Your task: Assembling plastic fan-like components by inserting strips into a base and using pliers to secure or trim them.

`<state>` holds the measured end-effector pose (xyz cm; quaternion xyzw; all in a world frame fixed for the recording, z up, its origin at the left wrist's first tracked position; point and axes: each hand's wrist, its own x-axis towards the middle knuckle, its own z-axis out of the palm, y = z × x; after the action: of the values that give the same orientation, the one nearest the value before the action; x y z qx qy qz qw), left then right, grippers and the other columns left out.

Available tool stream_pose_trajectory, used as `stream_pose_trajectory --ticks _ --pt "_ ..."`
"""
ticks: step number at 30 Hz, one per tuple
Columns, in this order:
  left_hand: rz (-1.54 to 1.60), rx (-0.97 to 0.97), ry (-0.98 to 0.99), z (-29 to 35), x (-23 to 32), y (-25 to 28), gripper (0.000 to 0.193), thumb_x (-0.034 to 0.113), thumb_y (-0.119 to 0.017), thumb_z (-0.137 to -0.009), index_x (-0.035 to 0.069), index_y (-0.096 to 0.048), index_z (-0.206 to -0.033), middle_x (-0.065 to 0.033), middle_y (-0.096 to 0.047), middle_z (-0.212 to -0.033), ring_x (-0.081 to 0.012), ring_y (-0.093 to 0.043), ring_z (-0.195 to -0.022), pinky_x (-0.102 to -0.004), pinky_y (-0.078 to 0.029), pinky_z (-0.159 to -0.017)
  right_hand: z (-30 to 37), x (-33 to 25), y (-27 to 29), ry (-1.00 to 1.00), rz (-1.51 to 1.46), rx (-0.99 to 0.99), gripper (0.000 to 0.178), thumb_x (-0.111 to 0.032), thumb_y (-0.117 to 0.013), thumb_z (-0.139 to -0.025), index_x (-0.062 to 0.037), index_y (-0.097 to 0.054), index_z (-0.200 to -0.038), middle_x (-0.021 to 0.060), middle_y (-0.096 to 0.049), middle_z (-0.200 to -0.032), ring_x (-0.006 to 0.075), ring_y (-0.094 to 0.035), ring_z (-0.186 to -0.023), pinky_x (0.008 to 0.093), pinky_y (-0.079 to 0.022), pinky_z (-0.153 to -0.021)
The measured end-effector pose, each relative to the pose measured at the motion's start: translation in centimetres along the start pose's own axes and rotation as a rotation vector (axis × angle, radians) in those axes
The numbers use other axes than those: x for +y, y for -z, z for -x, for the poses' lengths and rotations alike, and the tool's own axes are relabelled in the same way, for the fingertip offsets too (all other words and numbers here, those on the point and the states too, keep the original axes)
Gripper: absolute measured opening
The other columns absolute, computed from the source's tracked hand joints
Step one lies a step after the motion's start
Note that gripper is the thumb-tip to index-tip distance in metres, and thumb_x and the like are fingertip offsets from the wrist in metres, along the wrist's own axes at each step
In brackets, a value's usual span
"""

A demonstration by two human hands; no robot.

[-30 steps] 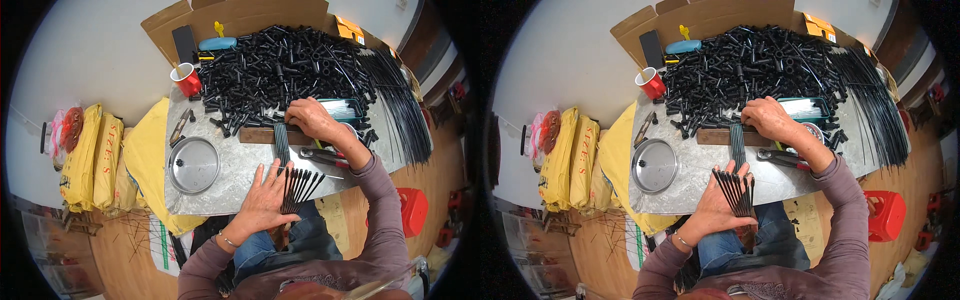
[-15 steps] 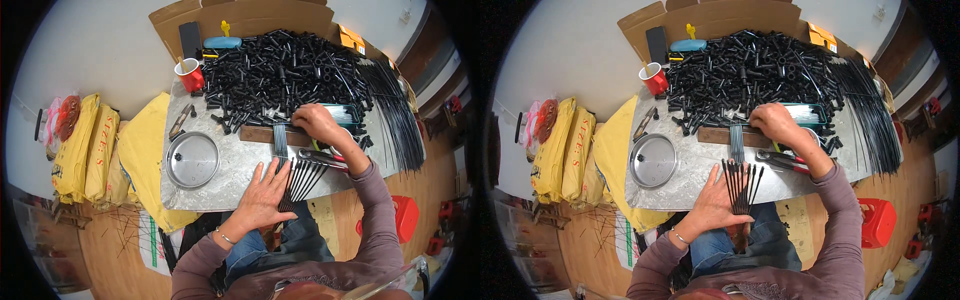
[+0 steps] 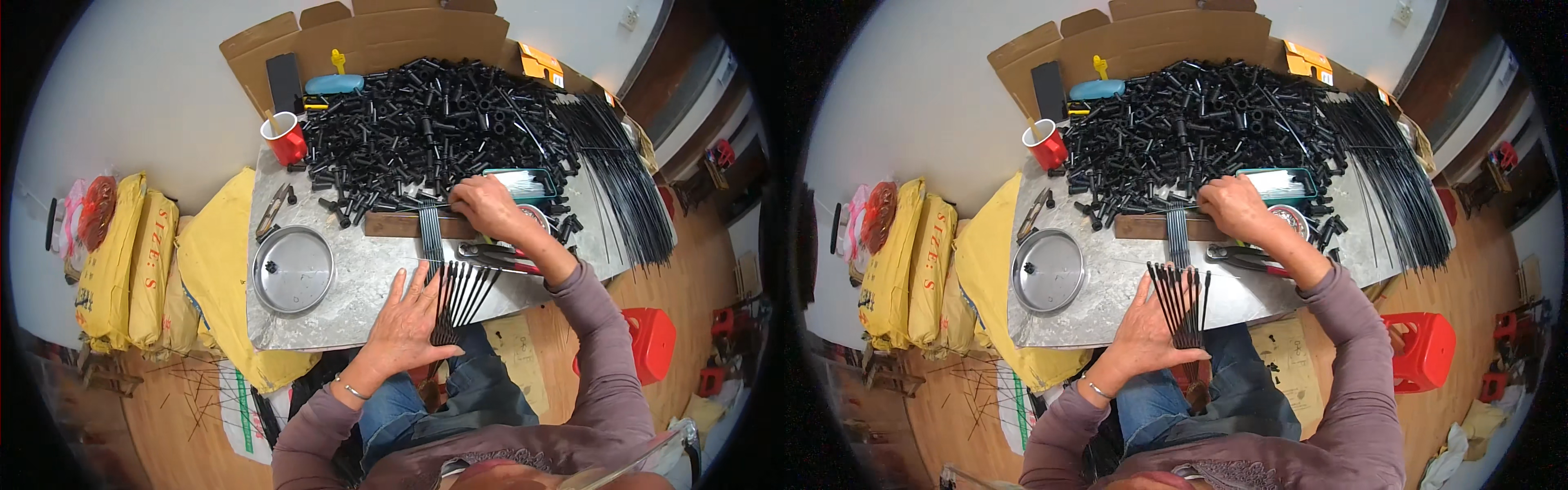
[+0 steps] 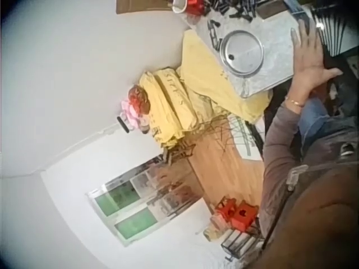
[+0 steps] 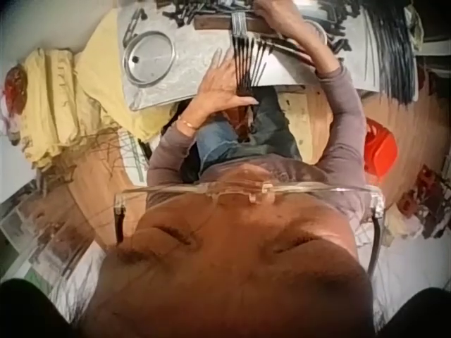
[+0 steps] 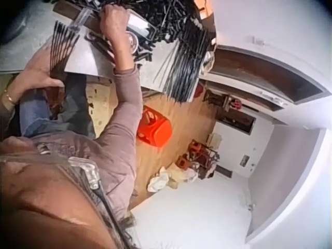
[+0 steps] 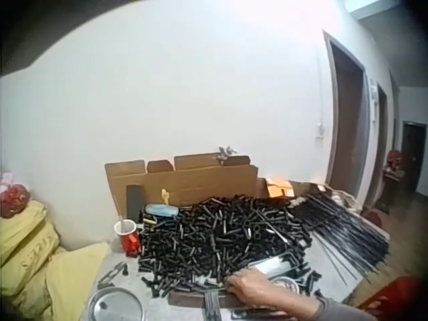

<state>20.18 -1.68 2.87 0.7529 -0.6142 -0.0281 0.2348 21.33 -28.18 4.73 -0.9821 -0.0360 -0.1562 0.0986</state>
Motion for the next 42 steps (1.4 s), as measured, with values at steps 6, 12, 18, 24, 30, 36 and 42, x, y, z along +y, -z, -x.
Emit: stream_pose_trajectory --ticks 6,12,18,24,30,36,42 --pt "-0.002 -0.007 -0.001 -0.1 0.3 0.0 0.098 0.061 -0.069 -0.067 -0.009 -0.043 -0.13 -0.0224 -0.036 -0.142 -0.0407 -0.023 -0.137 -0.0562 -0.02 -0.11 -0.4 0.4 1.6 -0.028 0.009 -0.12 0.012 -0.015 -0.064 -0.079 -0.0066 -0.066 -0.086 0.0075 -0.063 -0.082 0.0277 -0.06 -0.086 0.0406 -0.045 -0.073" --pt "-0.014 -0.036 -0.013 0.5 0.6 0.0 0.098 0.061 -0.07 -0.067 -0.007 -0.042 -0.132 -0.022 -0.03 -0.147 -0.0415 -0.025 -0.137 -0.0563 -0.02 -0.11 2.4 5.2 5.1 -0.295 0.103 0.115 0.013 -0.014 -0.068 -0.075 -0.0059 -0.07 -0.085 0.0092 -0.065 -0.085 0.028 -0.064 -0.079 0.0381 -0.049 -0.07" --pt "0.04 -0.073 -0.008 0.7 1.0 0.2 0.092 0.059 -0.071 -0.066 0.002 -0.045 -0.134 -0.0181 -0.028 -0.15 -0.0419 -0.023 -0.137 -0.0573 -0.02 -0.109 3.6 7.4 4.7 -0.269 0.216 0.016 0.007 -0.015 -0.068 -0.072 -0.0079 -0.069 -0.074 0.0071 -0.063 -0.078 0.0275 -0.061 -0.078 0.0396 -0.047 -0.071" --pt "0.043 -0.085 0.002 0.7 1.2 0.1 0.093 0.061 -0.07 -0.065 0.002 -0.046 -0.133 -0.0157 -0.031 -0.148 -0.0399 -0.022 -0.139 -0.0563 -0.019 -0.11 3.8 8.1 5.6 -0.238 0.239 0.118 0.005 -0.013 -0.068 -0.07 -0.008 -0.066 -0.069 0.005 -0.062 -0.075 0.0264 -0.06 -0.076 0.0386 -0.047 -0.068" --pt "0.038 -0.088 0.004 0.6 1.5 0.1 0.093 0.061 -0.069 -0.066 0.001 -0.046 -0.132 -0.0153 -0.033 -0.148 -0.0387 -0.023 -0.139 -0.0558 -0.017 -0.111 3.2 4.0 5.2 -0.129 -0.066 0.288 0.006 -0.01 -0.064 -0.078 -0.0052 -0.066 -0.081 0.0086 -0.064 -0.08 0.0279 -0.062 -0.079 0.0382 -0.049 -0.069" --pt "0.031 -0.098 0.0 0.5 1.4 0.0 0.092 0.061 -0.069 -0.067 0.001 -0.046 -0.133 -0.0156 -0.032 -0.148 -0.0384 -0.024 -0.138 -0.0556 -0.017 -0.111 2.4 -0.1 2.5 -0.023 -0.127 -0.029 0.012 -0.01 -0.061 -0.081 -0.0053 -0.069 -0.09 0.0095 -0.064 -0.085 0.0298 -0.062 -0.083 0.0394 -0.05 -0.072" --pt "0.019 -0.108 0.007 0.6 1.3 0.1 0.092 0.061 -0.068 -0.067 0.001 -0.046 -0.133 -0.0156 -0.032 -0.148 -0.0385 -0.024 -0.138 -0.0558 -0.018 -0.111 3.1 0.4 3.3 -0.079 -0.102 -0.08 0.013 -0.011 -0.061 -0.081 -0.0065 -0.07 -0.089 0.009 -0.064 -0.083 0.0301 -0.062 -0.083 0.0402 -0.05 -0.072"
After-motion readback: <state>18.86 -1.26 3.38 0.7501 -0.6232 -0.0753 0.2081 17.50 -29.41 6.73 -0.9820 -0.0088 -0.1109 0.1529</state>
